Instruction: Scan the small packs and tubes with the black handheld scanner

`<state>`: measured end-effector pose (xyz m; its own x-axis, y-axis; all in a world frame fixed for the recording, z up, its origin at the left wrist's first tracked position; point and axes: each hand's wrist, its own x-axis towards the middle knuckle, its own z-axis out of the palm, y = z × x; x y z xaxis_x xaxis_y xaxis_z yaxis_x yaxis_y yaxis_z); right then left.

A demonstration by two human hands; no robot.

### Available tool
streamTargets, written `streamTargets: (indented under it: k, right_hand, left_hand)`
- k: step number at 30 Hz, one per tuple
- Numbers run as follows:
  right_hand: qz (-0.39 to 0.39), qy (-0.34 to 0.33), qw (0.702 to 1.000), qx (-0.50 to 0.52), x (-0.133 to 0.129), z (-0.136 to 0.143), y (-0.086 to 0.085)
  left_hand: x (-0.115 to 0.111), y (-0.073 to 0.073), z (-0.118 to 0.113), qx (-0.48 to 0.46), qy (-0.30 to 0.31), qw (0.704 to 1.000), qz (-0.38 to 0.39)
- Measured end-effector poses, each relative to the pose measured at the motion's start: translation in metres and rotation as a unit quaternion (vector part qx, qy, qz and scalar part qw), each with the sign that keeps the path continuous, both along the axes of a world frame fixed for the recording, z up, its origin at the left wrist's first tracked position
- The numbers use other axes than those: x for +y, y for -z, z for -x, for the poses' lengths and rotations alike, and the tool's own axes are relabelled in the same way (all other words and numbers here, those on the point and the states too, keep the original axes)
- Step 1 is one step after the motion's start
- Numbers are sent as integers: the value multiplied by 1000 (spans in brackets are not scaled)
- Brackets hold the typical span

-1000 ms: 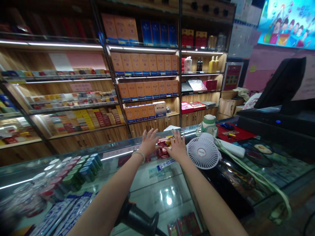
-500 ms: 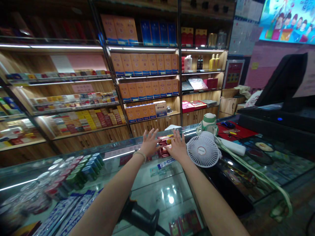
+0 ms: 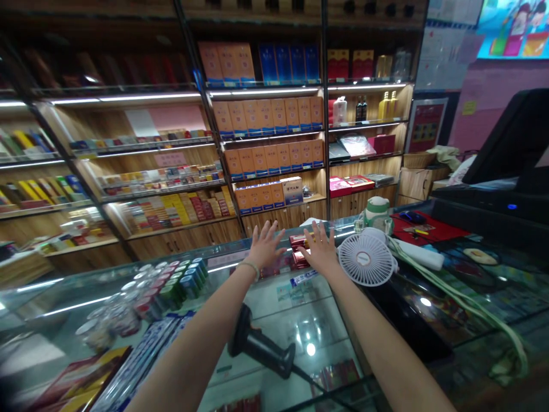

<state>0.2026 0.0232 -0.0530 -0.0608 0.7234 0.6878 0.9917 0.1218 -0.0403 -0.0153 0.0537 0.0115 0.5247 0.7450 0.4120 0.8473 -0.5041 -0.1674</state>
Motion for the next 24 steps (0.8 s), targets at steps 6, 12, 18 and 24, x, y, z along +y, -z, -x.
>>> streamTargets:
  k: [6, 12, 18, 24]
  right_hand:
    - [-4, -34, 999, -24, -16, 15, -21]
    - [3, -69, 997, -47, -49, 45, -47]
    - [6, -108, 992, -68, -84, 81, -57]
    - [-3, -128, 990, -60, -115, 112, -60]
  left_hand:
    - [-28, -14, 30, -9, -34, 999, -20]
    - [-62, -25, 62, -3, -19, 996, -82]
    - [-102, -32, 100, -15, -16, 993, -114]
    - [-141, -31, 136, -20, -34, 991, -131]
